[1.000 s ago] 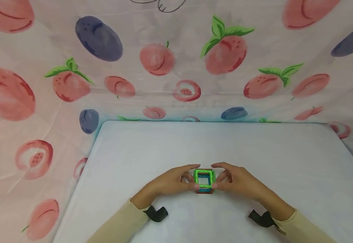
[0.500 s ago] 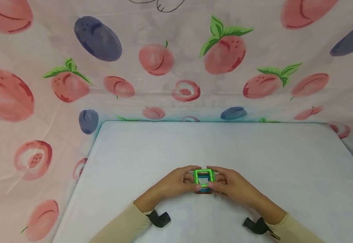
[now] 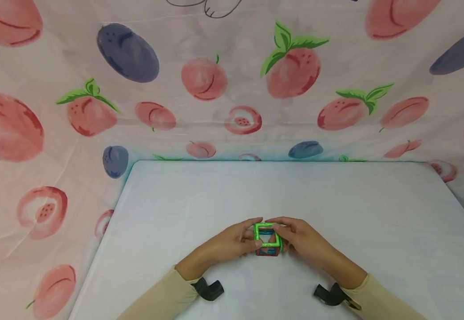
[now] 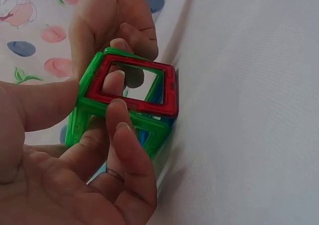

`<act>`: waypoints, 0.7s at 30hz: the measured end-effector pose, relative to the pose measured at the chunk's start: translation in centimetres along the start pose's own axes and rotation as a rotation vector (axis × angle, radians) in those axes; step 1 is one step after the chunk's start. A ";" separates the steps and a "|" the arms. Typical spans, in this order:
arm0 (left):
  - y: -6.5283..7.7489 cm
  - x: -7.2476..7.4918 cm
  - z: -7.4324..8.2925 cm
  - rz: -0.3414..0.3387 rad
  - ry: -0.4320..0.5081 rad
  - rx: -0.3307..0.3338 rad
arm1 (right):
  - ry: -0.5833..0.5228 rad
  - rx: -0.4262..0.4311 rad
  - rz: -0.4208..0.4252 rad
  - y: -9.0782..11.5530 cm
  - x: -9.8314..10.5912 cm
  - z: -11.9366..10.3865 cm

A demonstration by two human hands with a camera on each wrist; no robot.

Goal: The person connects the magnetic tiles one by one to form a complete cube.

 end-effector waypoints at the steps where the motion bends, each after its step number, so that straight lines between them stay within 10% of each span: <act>1: 0.0 0.0 0.0 0.000 -0.005 0.001 | -0.006 0.003 -0.004 -0.2 0.0 0.0; 21: -0.2 0.0 -0.5 -0.001 0.031 0.026 | -0.118 -0.043 -0.026 -1.0 -0.2 0.4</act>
Point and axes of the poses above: each hand's wrist, its own y-axis away from the middle knuckle, its own x-axis out of the back of the hand, z = x × y, the point moved 8 cm from there along -y, towards the middle knuckle
